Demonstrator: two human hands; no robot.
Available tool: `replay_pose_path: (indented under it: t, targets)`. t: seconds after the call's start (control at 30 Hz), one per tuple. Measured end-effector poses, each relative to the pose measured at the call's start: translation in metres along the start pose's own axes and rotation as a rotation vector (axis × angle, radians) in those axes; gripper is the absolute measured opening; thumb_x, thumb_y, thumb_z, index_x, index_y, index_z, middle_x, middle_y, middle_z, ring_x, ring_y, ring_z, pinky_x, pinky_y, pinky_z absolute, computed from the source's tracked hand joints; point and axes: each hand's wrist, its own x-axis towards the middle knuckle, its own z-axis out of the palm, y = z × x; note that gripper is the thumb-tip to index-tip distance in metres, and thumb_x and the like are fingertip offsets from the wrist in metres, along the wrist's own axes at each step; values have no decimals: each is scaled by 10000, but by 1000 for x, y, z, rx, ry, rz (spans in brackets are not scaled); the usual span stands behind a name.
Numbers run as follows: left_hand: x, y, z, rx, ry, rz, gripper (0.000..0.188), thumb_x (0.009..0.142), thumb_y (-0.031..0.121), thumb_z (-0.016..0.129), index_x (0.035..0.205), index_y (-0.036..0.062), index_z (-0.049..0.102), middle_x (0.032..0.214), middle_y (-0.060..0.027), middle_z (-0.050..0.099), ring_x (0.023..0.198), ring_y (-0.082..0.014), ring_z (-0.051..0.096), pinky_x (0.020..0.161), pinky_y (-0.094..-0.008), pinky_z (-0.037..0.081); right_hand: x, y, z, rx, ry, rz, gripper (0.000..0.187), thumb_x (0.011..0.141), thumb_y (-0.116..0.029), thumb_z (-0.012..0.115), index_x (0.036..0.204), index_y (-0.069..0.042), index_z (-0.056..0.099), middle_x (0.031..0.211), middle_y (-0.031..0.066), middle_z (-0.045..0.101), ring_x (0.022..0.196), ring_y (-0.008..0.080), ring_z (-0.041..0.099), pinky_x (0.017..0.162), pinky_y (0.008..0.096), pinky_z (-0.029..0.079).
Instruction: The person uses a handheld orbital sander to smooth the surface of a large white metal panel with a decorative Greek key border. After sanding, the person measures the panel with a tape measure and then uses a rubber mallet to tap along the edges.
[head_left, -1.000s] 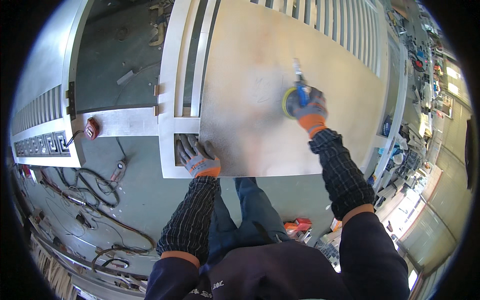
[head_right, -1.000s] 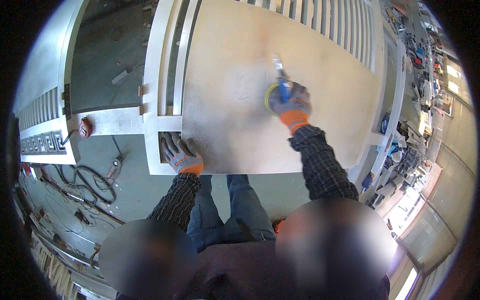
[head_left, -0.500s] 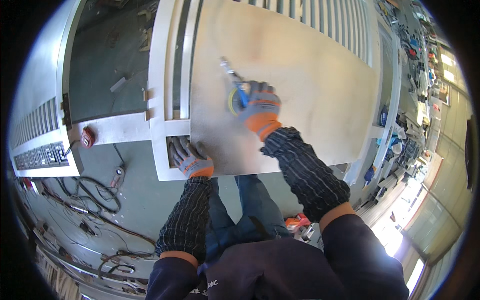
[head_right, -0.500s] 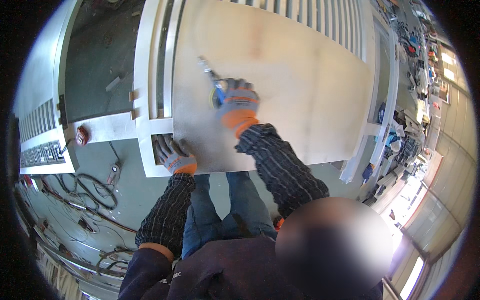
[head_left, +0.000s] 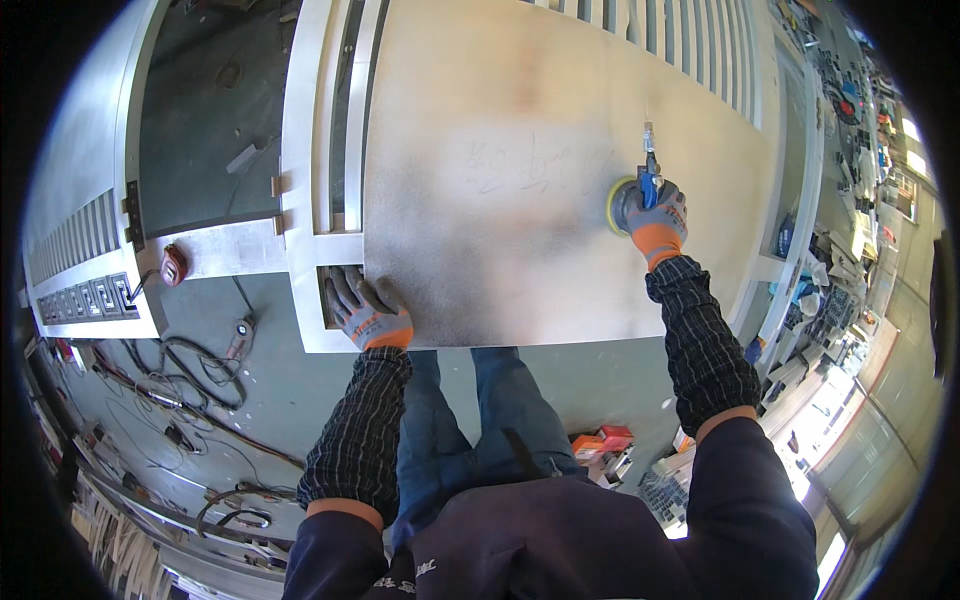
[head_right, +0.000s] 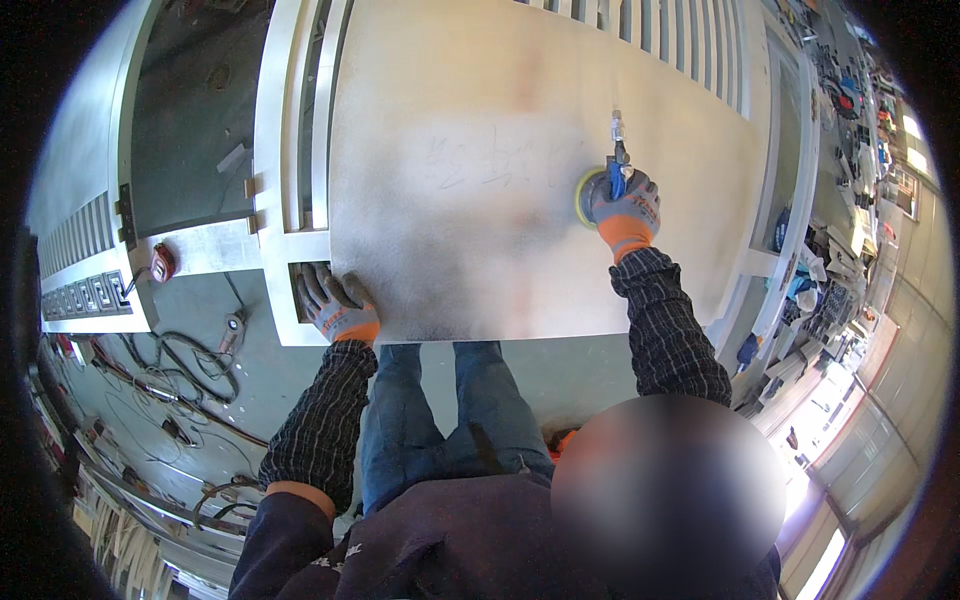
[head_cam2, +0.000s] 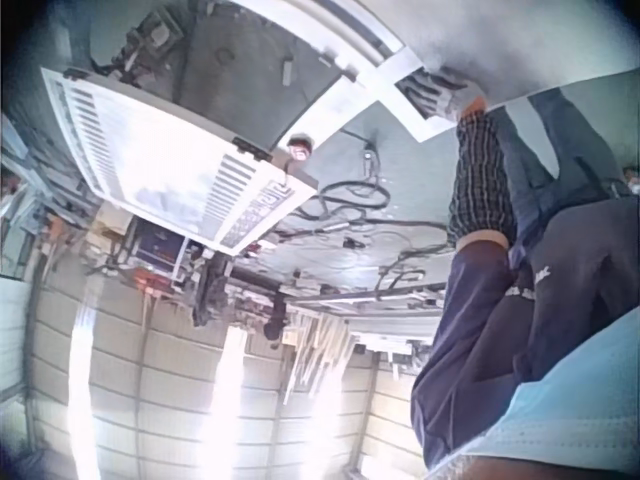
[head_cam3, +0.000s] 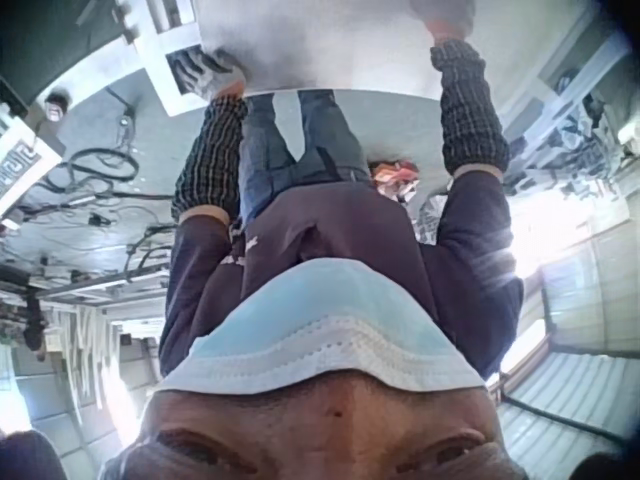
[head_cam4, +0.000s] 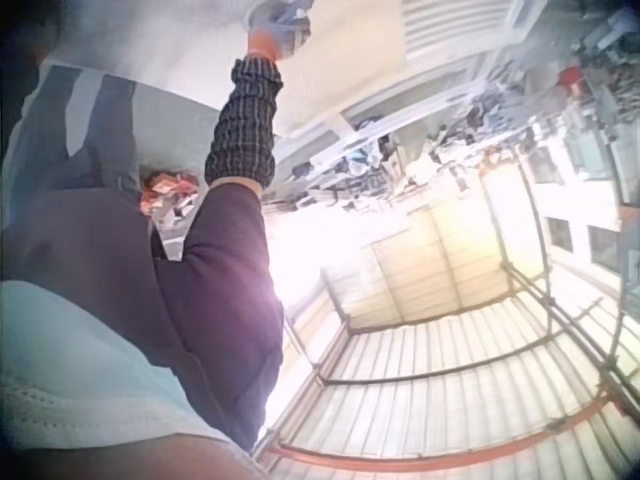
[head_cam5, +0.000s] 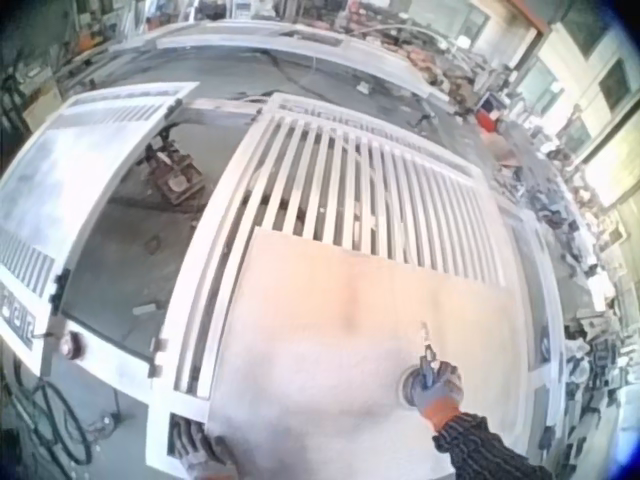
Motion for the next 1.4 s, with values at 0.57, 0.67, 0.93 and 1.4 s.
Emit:
replay_pose_path:
  t: [0.57, 0.67, 0.93, 1.4]
  targets:
    - [-1, 1, -2, 34, 104, 29, 747, 1072, 452, 419, 1642, -13, 287, 1704, -260, 237, 1593, -424, 180, 1324, -544, 92, -69, -178, -36, 27, -138, -535, 827, 696, -532, 870, 1350, -113, 585, 1252, 158, 612, 1167, 361, 599, 961, 523, 514]
    - [0, -1, -1, 65, 61, 12, 738, 1083, 448, 394, 1649, -11, 274, 1716, -245, 225, 1593, -423, 185, 1321, -545, 95, -17, -103, -12, 94, -59, -332, 673, 791, -529, 782, 1279, -90, 633, 1193, 214, 672, 1081, 392, 668, 878, 513, 552]
    - [-2, 0, 8, -70, 79, 6, 728, 1091, 467, 347, 1630, -23, 325, 1722, -228, 240, 1601, -412, 161, 1319, -552, 80, 76, -5, 14, 83, -25, 231, 788, 831, -567, 739, 1380, -29, 563, 1305, 202, 654, 1233, 399, 641, 1059, 462, 518]
    - [-1, -6, 5, 33, 98, 42, 726, 1070, 399, 431, 1644, -16, 272, 1712, -221, 241, 1599, -404, 170, 1326, -540, 100, -12, -252, -42, 62, -66, -524, 626, 834, -499, 731, 1298, -94, 619, 1231, 164, 622, 1115, 346, 629, 876, 522, 539]
